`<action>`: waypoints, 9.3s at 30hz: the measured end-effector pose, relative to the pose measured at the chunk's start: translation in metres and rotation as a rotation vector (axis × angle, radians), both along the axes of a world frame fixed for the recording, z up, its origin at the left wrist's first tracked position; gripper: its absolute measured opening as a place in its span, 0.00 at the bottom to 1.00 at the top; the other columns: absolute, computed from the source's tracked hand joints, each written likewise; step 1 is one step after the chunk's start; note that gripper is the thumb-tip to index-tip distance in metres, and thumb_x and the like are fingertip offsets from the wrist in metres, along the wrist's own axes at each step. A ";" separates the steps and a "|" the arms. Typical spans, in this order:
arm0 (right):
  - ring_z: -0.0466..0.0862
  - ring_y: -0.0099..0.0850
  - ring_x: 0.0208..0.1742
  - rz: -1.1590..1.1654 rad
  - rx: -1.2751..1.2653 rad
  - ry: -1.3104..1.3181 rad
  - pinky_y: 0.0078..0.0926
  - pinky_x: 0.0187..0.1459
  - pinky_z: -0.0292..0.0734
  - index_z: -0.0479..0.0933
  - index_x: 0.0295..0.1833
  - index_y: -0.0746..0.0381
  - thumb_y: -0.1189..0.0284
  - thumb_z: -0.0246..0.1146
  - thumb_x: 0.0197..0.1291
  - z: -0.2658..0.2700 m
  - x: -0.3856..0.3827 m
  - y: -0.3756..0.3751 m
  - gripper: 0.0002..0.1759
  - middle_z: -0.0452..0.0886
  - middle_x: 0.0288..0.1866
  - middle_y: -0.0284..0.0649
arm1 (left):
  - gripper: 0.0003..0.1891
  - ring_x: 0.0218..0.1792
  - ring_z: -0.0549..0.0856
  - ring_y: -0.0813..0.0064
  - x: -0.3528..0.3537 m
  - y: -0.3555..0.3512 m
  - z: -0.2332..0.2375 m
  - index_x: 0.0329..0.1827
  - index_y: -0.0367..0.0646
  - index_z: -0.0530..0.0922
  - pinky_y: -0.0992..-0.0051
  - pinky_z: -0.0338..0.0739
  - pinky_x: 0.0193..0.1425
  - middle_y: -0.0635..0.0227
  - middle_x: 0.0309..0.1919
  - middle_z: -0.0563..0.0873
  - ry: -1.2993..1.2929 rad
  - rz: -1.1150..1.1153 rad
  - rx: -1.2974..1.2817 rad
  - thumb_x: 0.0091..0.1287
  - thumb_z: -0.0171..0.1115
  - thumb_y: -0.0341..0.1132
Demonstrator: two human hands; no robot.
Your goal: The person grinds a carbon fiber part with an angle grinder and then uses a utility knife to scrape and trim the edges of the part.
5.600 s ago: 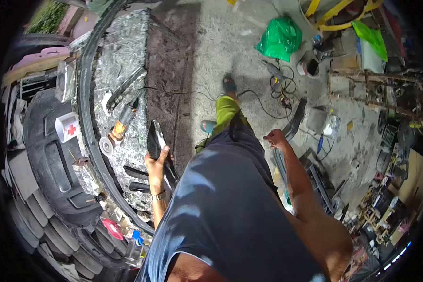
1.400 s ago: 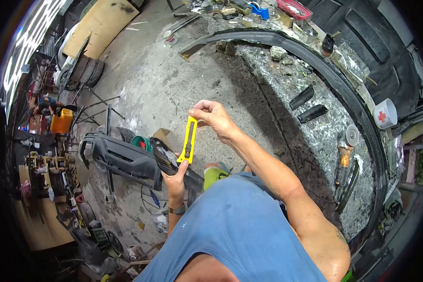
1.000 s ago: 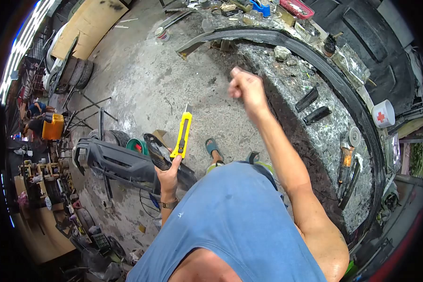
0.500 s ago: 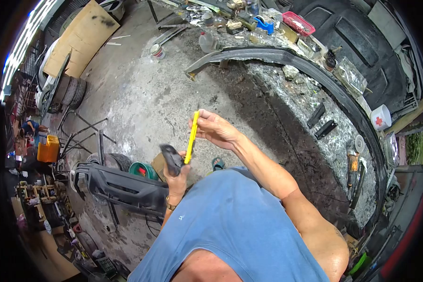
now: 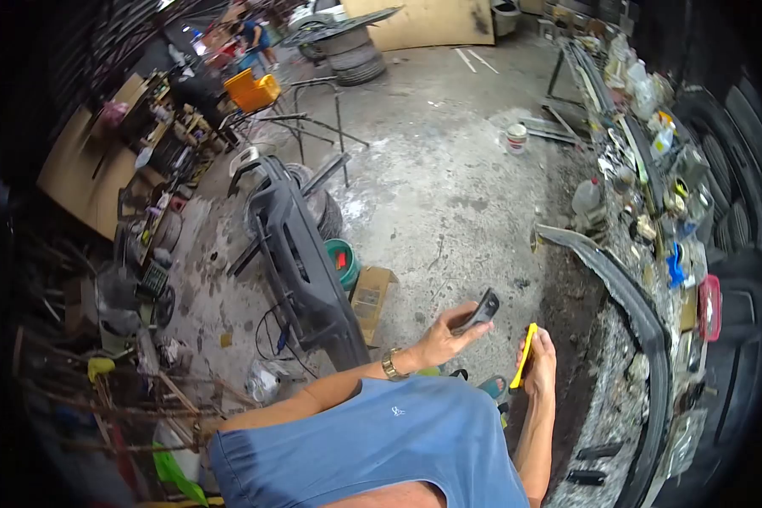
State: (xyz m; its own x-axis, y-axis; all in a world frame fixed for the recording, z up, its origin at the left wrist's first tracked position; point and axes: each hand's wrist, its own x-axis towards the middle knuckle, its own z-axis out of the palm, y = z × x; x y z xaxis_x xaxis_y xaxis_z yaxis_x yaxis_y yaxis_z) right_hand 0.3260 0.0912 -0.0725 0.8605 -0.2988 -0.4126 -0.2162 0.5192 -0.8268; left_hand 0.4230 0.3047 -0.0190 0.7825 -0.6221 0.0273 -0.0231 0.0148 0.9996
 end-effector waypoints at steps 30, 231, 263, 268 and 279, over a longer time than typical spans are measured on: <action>0.77 0.19 0.28 0.670 -0.091 -0.292 0.20 0.31 0.74 0.76 0.58 0.60 0.53 0.48 0.79 0.090 0.046 0.004 0.23 0.77 0.30 0.31 | 0.17 0.39 0.85 0.80 0.014 -0.044 0.045 0.56 0.36 0.75 0.78 0.85 0.40 0.67 0.42 0.85 0.066 0.398 -0.266 0.66 0.68 0.22; 0.86 0.51 0.51 -0.208 -1.221 1.004 0.47 0.54 0.81 0.83 0.49 0.58 0.72 0.61 0.61 -0.144 -0.456 -0.516 0.12 0.86 0.48 0.51 | 0.29 0.20 0.81 0.70 -0.182 -0.310 -0.095 0.24 0.41 0.74 0.73 0.76 0.26 0.52 0.24 0.86 0.493 -0.473 0.438 0.80 0.48 0.53; 0.75 0.20 0.32 -0.472 -0.633 0.185 0.25 0.34 0.70 0.74 0.45 0.63 0.59 0.57 0.75 0.125 -0.175 -0.199 0.16 0.73 0.31 0.33 | 0.27 0.51 0.86 0.58 -0.050 -0.462 0.049 0.70 0.40 0.65 0.58 0.84 0.60 0.52 0.49 0.82 0.891 -0.928 -0.381 0.69 0.60 0.34; 0.77 0.30 0.25 -0.519 -0.880 0.217 0.35 0.31 0.71 0.72 0.43 0.63 0.65 0.55 0.75 0.160 -0.170 -0.224 0.12 0.75 0.25 0.40 | 0.23 0.63 0.79 0.53 -0.070 -0.463 0.069 0.65 0.39 0.67 0.58 0.74 0.72 0.47 0.57 0.79 0.790 -0.956 -0.430 0.69 0.58 0.34; 0.75 0.23 0.21 -0.469 -0.978 0.215 0.26 0.25 0.71 0.76 0.44 0.64 0.66 0.51 0.77 0.156 -0.161 -0.230 0.13 0.75 0.23 0.34 | 0.22 0.56 0.84 0.57 -0.082 -0.462 0.072 0.64 0.40 0.66 0.59 0.82 0.62 0.51 0.50 0.82 0.819 -0.988 -0.454 0.70 0.56 0.35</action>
State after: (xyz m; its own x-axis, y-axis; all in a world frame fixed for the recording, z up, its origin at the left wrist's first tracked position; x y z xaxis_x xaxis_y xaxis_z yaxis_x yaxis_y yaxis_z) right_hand 0.1655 -0.1390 0.0835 0.5151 -0.8555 0.0524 -0.3575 -0.2700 -0.8940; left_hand 0.3414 -0.1572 0.0530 -0.0898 -0.9881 0.1251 0.7815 0.0080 0.6239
